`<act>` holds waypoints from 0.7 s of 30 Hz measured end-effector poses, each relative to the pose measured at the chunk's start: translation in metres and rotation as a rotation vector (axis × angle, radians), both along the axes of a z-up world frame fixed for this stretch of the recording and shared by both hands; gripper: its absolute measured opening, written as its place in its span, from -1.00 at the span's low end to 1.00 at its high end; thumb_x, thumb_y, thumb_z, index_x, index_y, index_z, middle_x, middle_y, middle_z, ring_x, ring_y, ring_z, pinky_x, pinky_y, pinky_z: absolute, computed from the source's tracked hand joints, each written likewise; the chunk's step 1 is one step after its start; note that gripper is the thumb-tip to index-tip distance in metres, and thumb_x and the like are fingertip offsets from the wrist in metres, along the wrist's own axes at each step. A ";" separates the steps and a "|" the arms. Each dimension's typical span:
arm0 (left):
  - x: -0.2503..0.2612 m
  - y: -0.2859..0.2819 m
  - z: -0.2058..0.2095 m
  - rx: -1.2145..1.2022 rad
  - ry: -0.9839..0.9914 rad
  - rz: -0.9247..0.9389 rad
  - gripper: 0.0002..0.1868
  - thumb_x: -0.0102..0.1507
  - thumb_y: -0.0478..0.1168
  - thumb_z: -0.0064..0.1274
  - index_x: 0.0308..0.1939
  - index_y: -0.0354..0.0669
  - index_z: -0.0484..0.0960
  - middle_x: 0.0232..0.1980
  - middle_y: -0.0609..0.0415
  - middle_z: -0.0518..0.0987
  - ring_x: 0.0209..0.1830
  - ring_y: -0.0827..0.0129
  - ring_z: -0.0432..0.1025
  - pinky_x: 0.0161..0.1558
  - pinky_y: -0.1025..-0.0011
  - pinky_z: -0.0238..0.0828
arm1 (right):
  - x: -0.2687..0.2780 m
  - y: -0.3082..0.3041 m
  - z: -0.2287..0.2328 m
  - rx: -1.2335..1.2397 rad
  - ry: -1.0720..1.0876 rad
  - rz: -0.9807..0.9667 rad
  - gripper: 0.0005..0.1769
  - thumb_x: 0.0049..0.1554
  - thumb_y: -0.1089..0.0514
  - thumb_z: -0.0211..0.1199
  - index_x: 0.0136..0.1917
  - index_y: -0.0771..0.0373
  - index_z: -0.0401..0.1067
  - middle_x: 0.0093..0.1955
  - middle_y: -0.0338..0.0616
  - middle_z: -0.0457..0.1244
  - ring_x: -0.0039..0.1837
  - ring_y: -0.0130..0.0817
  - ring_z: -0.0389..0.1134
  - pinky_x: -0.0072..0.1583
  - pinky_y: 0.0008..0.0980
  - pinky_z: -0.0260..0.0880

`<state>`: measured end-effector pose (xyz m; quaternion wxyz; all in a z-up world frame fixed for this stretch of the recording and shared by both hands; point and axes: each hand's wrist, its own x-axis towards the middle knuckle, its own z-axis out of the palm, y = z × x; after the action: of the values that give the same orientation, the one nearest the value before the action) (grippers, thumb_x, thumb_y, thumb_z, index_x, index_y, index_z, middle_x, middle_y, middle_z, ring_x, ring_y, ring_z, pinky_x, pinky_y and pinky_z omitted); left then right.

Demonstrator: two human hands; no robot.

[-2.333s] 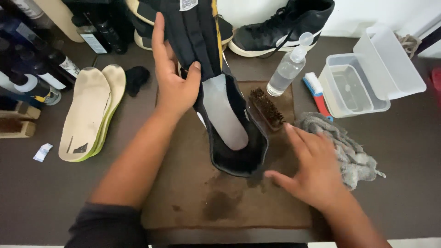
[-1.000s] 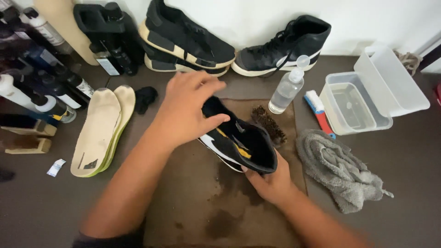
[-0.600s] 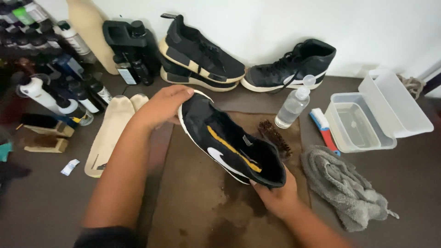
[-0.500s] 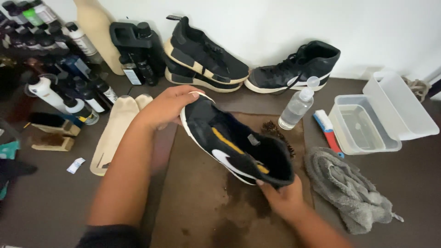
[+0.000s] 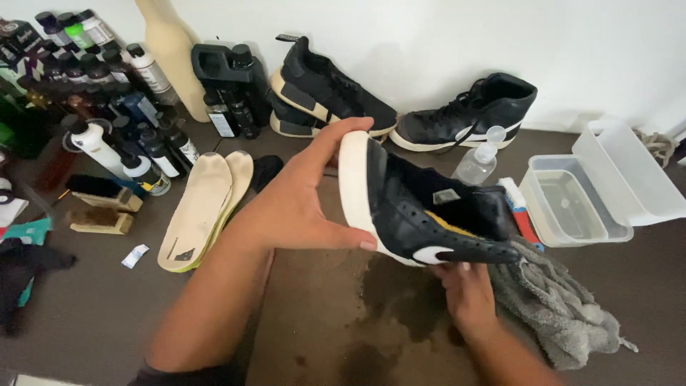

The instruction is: The person cleans the interior of a black high-top sneaker using a brush and a cloth, then wipes the exterior. They place the shoe aside and repeat the interior cleaning on a second black high-top sneaker, finishing by adjusting the tongue and laces.

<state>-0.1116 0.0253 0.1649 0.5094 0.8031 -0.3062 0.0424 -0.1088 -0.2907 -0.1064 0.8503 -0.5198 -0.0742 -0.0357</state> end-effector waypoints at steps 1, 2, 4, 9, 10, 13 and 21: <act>-0.004 -0.001 0.001 -0.001 0.000 0.002 0.17 -0.05 0.05 0.46 0.52 0.12 0.08 0.39 0.10 0.36 0.30 0.29 0.40 0.37 0.27 0.32 | -0.001 0.002 0.005 -0.001 0.000 0.002 -0.37 0.29 -0.02 -0.04 0.58 0.14 0.07 0.50 0.01 0.17 0.41 0.07 0.29 0.30 0.20 0.38; -0.007 -0.003 0.001 0.037 -0.069 0.049 0.19 -0.09 0.07 0.49 0.51 0.11 0.13 0.36 0.11 0.38 0.27 0.31 0.36 0.36 0.30 0.26 | -0.002 0.005 0.010 -0.045 -0.039 0.054 -0.44 0.32 -0.02 -0.04 0.51 0.23 0.12 0.39 0.08 0.25 0.31 0.08 0.36 0.31 0.22 0.42; -0.011 -0.003 0.001 0.075 -0.138 0.099 0.20 -0.13 0.10 0.53 0.50 0.11 0.19 0.34 0.12 0.40 0.24 0.33 0.32 0.34 0.33 0.20 | -0.003 0.007 0.015 -0.088 -0.080 0.108 -0.49 0.35 -0.02 -0.04 0.44 0.32 0.16 0.27 0.14 0.32 0.21 0.09 0.44 0.33 0.24 0.45; -0.005 -0.003 -0.007 0.207 -0.515 0.042 0.11 0.03 0.25 0.47 0.47 -0.10 0.23 0.50 0.05 0.37 0.44 0.16 0.31 0.49 0.16 0.08 | -0.011 0.014 0.046 -0.293 0.038 0.136 -0.20 0.16 -0.22 0.02 0.57 0.09 -0.02 0.50 0.36 0.18 0.10 0.26 0.53 0.12 0.05 0.55; -0.003 -0.004 -0.011 0.206 -0.516 0.043 0.11 0.03 0.25 0.47 0.47 -0.10 0.23 0.50 0.05 0.37 0.44 0.16 0.31 0.49 0.16 0.08 | -0.013 0.016 0.050 -0.294 0.037 0.136 -0.20 0.16 -0.22 0.02 0.57 0.09 -0.02 0.50 0.36 0.18 0.10 0.26 0.53 0.12 0.05 0.55; 0.001 -0.008 -0.018 0.291 -0.775 0.061 -0.04 0.19 0.29 0.39 0.44 -0.06 0.24 0.39 -0.03 0.41 0.39 0.12 0.31 0.45 0.11 0.16 | -0.016 0.020 0.063 -0.324 -0.067 0.191 -0.01 0.17 -0.25 0.06 0.69 0.13 -0.22 0.48 0.31 0.19 0.05 0.06 0.55 0.14 0.00 0.56; 0.007 -0.011 -0.029 0.348 -1.000 0.128 -0.08 0.37 0.04 0.50 0.45 -0.27 0.13 0.44 -0.29 0.38 0.34 -0.09 0.38 0.36 0.04 0.27 | -0.019 0.017 0.068 -0.517 -0.227 0.216 -0.15 0.26 -0.18 -0.03 0.66 0.21 -0.14 0.42 0.17 0.27 -0.01 -0.08 0.58 0.23 -0.14 0.49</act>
<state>-0.1043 0.0139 0.1360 0.1568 0.7745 -0.4644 0.3998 -0.1280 -0.2735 -0.0382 0.6749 -0.7008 -0.2304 0.0172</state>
